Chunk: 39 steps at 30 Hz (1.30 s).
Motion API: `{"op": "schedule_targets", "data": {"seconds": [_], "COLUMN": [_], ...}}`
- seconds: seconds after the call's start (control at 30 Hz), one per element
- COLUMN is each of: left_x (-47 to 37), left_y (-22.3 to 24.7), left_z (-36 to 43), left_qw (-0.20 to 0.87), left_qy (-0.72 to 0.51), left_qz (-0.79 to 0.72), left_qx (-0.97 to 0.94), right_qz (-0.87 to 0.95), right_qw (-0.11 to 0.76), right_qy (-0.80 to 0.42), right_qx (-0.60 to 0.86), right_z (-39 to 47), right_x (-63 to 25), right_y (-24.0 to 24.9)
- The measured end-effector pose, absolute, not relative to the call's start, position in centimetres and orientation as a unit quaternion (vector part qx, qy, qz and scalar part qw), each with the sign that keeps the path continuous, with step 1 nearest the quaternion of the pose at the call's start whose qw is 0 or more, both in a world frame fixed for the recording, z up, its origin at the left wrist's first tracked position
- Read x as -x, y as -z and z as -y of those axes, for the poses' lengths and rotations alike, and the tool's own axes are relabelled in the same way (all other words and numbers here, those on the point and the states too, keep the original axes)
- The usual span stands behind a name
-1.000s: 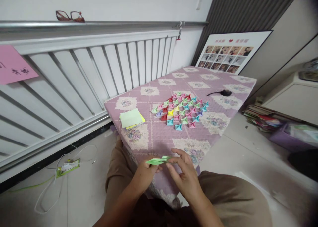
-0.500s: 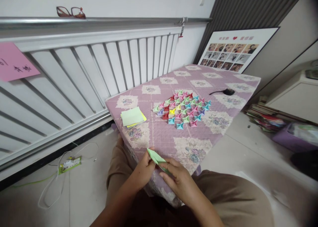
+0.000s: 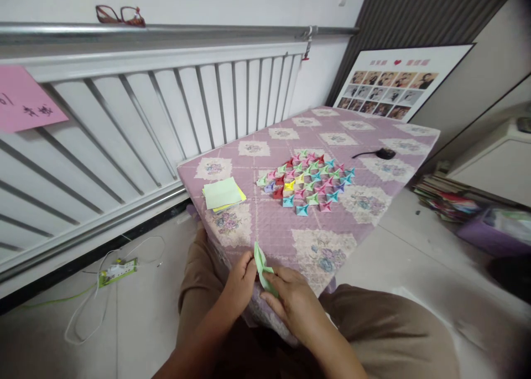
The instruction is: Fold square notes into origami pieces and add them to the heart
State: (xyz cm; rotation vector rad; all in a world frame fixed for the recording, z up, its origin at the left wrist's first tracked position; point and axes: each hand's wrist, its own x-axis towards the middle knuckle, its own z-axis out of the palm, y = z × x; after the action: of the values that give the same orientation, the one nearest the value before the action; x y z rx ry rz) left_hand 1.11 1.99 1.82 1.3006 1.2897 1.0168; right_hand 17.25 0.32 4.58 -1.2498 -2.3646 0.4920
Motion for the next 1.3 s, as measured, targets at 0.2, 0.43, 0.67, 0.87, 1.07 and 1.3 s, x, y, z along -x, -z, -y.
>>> {"op": "schedule_targets", "data": {"seconds": [0.2, 0.43, 0.67, 0.87, 1.07, 1.3], "left_x": [-1.2, -1.1, -0.8, -0.6, -0.5, 0.7], "left_y": [-1.5, -2.2, -3.1, -3.9, -4.5, -5.0], "left_z": [-2.0, -2.6, -2.6, -2.6, -2.7, -3.0], "left_qw": [0.499, 0.387, 0.286, 0.254, 0.248, 0.23], "left_qy": [-0.407, -0.311, -0.232, -0.168, -0.136, -0.097], "left_qz": [-0.539, -0.588, -0.576, -0.584, -0.601, -0.535], "left_qx": [-0.543, -0.639, -0.73, -0.753, -0.747, -0.807], "right_qz": [0.853, 0.854, 0.861, 0.871, 0.877, 0.876], "right_qw": [0.193, 0.182, 0.172, 0.163, 0.179, 0.207], "right_qy": [-0.156, -0.15, -0.163, -0.165, -0.069, -0.043], "right_qx": [0.459, 0.464, 0.451, 0.432, 0.44, 0.433], "right_z": [-0.3, -0.3, -0.2, -0.4, -0.8, -1.1], "right_x": [-17.2, -17.2, -17.0, -17.3, -17.1, -17.8], "right_y": [-4.5, -4.0, -4.3, -2.6, -1.0, -1.6]}}
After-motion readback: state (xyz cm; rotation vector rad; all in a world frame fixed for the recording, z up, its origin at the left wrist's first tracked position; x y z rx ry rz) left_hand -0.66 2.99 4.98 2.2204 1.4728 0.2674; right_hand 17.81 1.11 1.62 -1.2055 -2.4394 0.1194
